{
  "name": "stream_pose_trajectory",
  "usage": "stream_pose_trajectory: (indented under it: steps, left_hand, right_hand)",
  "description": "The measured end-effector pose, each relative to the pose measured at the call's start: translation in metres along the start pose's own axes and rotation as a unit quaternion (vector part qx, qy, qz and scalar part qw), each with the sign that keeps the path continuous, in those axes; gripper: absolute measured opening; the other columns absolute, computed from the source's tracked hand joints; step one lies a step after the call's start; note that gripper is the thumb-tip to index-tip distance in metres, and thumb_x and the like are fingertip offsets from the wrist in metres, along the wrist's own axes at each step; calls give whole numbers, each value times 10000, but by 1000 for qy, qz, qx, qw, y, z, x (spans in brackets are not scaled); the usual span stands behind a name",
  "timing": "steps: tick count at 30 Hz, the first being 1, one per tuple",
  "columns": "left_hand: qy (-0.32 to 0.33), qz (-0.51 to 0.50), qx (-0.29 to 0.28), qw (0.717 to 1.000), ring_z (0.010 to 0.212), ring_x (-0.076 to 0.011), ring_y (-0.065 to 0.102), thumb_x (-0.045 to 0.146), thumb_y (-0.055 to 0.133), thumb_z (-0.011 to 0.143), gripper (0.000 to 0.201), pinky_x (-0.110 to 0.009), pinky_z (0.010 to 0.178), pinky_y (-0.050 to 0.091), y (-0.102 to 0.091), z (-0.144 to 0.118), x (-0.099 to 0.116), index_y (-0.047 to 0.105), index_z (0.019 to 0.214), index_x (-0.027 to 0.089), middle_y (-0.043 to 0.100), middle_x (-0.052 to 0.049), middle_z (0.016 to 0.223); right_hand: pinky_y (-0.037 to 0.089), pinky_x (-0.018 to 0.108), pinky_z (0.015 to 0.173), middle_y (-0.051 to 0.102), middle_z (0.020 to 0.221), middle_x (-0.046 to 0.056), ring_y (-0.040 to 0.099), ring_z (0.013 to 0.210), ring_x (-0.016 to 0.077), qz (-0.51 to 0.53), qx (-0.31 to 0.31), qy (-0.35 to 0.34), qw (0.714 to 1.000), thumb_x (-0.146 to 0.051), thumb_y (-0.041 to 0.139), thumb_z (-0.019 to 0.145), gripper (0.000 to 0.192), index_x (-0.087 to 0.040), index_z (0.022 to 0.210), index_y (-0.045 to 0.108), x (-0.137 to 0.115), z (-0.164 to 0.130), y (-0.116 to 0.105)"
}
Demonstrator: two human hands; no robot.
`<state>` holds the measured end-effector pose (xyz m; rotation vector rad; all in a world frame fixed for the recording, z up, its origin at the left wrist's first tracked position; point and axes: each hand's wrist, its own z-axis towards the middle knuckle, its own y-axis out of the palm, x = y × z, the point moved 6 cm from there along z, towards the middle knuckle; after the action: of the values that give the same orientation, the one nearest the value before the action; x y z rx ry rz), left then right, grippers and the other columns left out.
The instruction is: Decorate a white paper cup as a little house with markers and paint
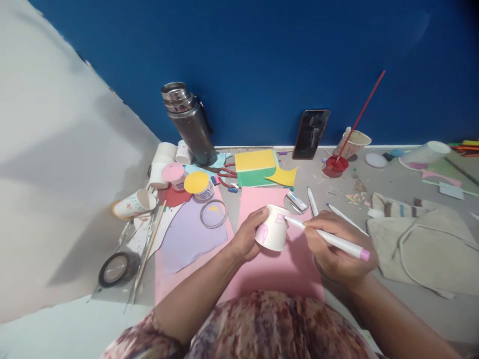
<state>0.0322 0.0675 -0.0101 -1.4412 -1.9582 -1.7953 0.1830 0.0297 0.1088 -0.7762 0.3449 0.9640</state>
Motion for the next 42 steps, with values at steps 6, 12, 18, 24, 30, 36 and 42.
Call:
stream_pose_trajectory:
  steps: [6, 12, 18, 24, 30, 36, 42]
  left_hand:
    - [21, 15, 9, 1000, 691, -236, 730, 559, 810, 826, 523, -353, 687, 578, 2, -1, 4, 738, 1072, 104, 778, -119, 881]
    - [23, 9, 22, 999, 695, -249, 739, 545, 799, 836, 499, -344, 673, 575, -3, 1, 0, 736, 1068, 108, 771, -109, 832]
    - [12, 2, 27, 1000, 692, -253, 740, 592, 806, 815, 544, -342, 660, 574, -5, 2, -3, 732, 1054, 109, 764, -103, 804]
    - [1, 1, 34, 999, 684, -254, 739, 617, 826, 783, 576, -335, 636, 576, -6, 3, -4, 729, 1039, 110, 759, -100, 787]
    - [-29, -29, 29, 999, 727, -266, 749, 597, 829, 782, 603, -386, 688, 612, -5, 2, -5, 705, 1108, 106, 773, -121, 892]
    - [-3, -70, 38, 997, 881, -326, 790, 449, 861, 766, 492, -451, 833, 621, -4, 0, 3, 673, 1113, 156, 785, -103, 943]
    - [17, -107, 98, 989, 981, -339, 787, 378, 900, 695, 510, -482, 972, 592, -12, 1, 8, 680, 1105, 169, 803, -102, 982]
  right_hand:
    - [594, 297, 596, 768, 668, 17, 721, 576, 182, -17, -16, 2, 1000, -175, 636, 928, 181, -244, 795, 738, -1, 3, 2]
    - [551, 278, 548, 731, 648, 21, 683, 552, 166, -5, -38, 1, 999, -175, 605, 923, 192, -222, 782, 727, -3, 3, 5]
    - [537, 274, 548, 741, 660, 25, 687, 566, 166, -5, -59, -3, 998, -178, 609, 921, 198, -221, 766, 725, -2, 1, 7]
    - [548, 277, 558, 736, 658, 23, 692, 562, 169, 1, -45, -1, 999, -152, 605, 914, 199, -219, 777, 732, -2, 0, 7]
    - [586, 296, 607, 786, 751, 29, 739, 628, 189, -9, 21, -18, 1000, -112, 664, 904, 129, -217, 906, 738, 3, -6, -5]
    - [631, 303, 710, 830, 866, 62, 795, 746, 211, -34, 43, 9, 998, -153, 698, 939, 94, -198, 1001, 752, 16, -13, -5]
    - [638, 297, 720, 833, 907, 50, 793, 748, 198, -20, 40, 38, 998, -184, 694, 968, 98, -216, 1042, 749, 28, -17, 1]
